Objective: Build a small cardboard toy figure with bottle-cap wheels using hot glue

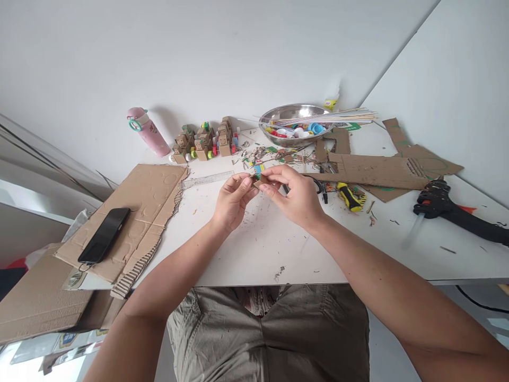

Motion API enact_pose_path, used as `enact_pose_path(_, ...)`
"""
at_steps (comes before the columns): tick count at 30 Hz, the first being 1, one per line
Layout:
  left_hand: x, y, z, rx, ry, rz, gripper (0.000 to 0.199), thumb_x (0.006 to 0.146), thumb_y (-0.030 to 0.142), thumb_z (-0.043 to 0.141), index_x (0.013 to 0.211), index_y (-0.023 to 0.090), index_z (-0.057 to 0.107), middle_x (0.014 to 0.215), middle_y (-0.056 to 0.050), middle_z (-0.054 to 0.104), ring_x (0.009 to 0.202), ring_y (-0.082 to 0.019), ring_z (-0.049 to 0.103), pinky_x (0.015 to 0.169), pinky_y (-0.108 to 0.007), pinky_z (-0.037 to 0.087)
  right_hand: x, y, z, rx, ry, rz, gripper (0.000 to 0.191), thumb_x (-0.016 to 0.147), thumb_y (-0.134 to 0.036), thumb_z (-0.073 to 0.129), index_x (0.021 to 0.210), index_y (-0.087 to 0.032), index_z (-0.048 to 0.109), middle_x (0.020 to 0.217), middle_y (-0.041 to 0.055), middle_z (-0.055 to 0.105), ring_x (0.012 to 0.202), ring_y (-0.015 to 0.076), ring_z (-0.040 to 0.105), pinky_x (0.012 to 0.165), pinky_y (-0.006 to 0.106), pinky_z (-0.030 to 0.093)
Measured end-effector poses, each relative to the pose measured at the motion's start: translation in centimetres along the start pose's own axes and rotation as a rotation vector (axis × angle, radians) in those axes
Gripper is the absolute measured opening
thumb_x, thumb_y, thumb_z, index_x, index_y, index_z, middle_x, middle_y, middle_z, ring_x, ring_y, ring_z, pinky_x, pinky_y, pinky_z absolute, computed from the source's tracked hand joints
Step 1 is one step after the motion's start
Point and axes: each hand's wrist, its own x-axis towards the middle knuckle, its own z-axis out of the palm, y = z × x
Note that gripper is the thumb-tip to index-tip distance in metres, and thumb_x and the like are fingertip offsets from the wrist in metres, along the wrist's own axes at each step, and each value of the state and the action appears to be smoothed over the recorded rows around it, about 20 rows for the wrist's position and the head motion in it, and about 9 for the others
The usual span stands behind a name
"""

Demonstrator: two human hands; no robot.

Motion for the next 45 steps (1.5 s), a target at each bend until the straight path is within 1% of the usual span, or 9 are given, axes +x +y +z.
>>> enact_pose_path(3, -0.2, 0.2, 0.3, 0.007, 0.002, -0.028, 0.026, 0.08, 0.022, 0.09, 0.079, 0.021, 0.065, 0.072, 0.007, 0.07, 0.066, -0.007, 0.069, 0.075, -0.019, 0.059, 0.2, 0.0, -0.2, -0.029, -0.019, -0.045, 0.013, 0.093, -0.034, 0.071, 0.104, -0.029, 0.072, 0.11, 0.0053, 0.083, 0.102, 0.0278, 0.08, 0.086, 0.041, 0.065)
enact_pose_path(6, -0.2, 0.2, 0.3, 0.008, -0.016, -0.048, 0.025, 0.084, 0.024, 0.088, 0.077, 0.021, 0.063, 0.072, 0.005, 0.072, 0.071, -0.01, 0.074, 0.068, -0.018, 0.057, 0.4, -0.1, -0.6, -0.061, -0.061, -0.058, 0.012, 0.092, -0.032, 0.07, 0.103, -0.03, 0.074, 0.108, 0.0035, 0.083, 0.099, 0.0274, 0.08, 0.086, 0.042, 0.065)
enact_pose_path(15, 0.0, 0.8, 0.2, 0.029, -0.05, -0.107, 0.022, 0.085, 0.024, 0.088, 0.078, 0.019, 0.067, 0.072, 0.003, 0.074, 0.067, -0.009, 0.073, 0.065, -0.017, 0.056, 0.6, -0.4, -1.0, -0.118, -0.063, -0.104, 0.012, 0.093, -0.027, 0.068, 0.103, -0.03, 0.075, 0.107, 0.0027, 0.084, 0.086, 0.024, 0.077, 0.085, 0.039, 0.064)
enact_pose_path(19, -0.1, 1.0, 0.5, 0.042, -0.036, -0.148, 0.022, 0.089, 0.026, 0.085, 0.078, 0.017, 0.068, 0.069, 0.002, 0.073, 0.064, -0.009, 0.071, 0.059, -0.016, 0.052, 0.6, 0.0, -1.2, -0.182, -0.067, -0.2, 0.013, 0.096, -0.025, 0.066, 0.103, -0.029, 0.076, 0.104, 0.0024, 0.084, 0.087, 0.0234, 0.077, 0.083, 0.037, 0.064)
enact_pose_path(26, -0.1, 1.1, 0.3, 0.073, -0.069, -0.202, 0.029, 0.092, 0.034, 0.083, 0.075, 0.015, 0.068, 0.068, 0.001, 0.071, 0.061, -0.008, 0.068, 0.06, -0.016, 0.053, 0.4, 0.8, -1.2, -0.269, -0.025, -0.39, 0.016, 0.102, -0.027, 0.062, 0.109, -0.028, 0.076, 0.098, 0.0037, 0.084, 0.082, 0.0222, 0.077, 0.078, 0.036, 0.064)
enact_pose_path(30, 0.0, 1.2, 0.3, 0.091, -0.069, -0.239, 0.028, 0.093, 0.036, 0.081, 0.079, 0.016, 0.068, 0.063, 0.002, 0.066, 0.057, -0.009, 0.066, 0.056, -0.016, 0.052, 0.6, 0.9, -1.4, -0.28, -0.063, -0.454, 0.018, 0.103, -0.026, 0.061, 0.112, -0.028, 0.076, 0.106, 0.0048, 0.084, 0.09, 0.0232, 0.078, 0.082, 0.038, 0.064)
enact_pose_path(33, 0.0, 1.3, 0.4, 0.106, -0.076, -0.24, 0.028, 0.097, 0.037, 0.077, 0.081, 0.016, 0.069, 0.061, 0.003, 0.065, 0.053, -0.008, 0.062, 0.053, -0.016, 0.051, 0.7, 1.0, -1.5, -0.282, -0.104, -0.471, 0.017, 0.103, -0.026, 0.062, 0.111, -0.028, 0.077, 0.1, 0.0046, 0.084, 0.091, 0.0239, 0.077, 0.083, 0.038, 0.063)
enact_pose_path(39, -0.1, 1.6, 0.3, 0.125, -0.189, -0.189, 0.031, 0.087, 0.043, 0.086, 0.081, 0.014, 0.076, 0.069, 0.0, 0.072, 0.058, -0.007, 0.063, 0.057, -0.016, 0.053, 0.8, 1.1, -1.5, -0.271, -0.089, -0.454, 0.018, 0.104, -0.025, 0.06, 0.112, -0.027, 0.076, 0.103, 0.0058, 0.084, 0.091, 0.0237, 0.077, 0.082, 0.038, 0.063)
enact_pose_path(45, 0.3, 1.3, -0.5, 0.127, -0.294, -0.133, 0.024, 0.079, 0.034, 0.094, 0.081, 0.015, 0.079, 0.07, 0.001, 0.07, 0.064, -0.007, 0.062, 0.062, -0.016, 0.052, 0.6, 0.8, -1.4, -0.264, -0.081, -0.396, 0.018, 0.102, -0.027, 0.063, 0.113, -0.029, 0.078, 0.104, 0.0048, 0.084, 0.088, 0.0234, 0.076, 0.082, 0.039, 0.063)
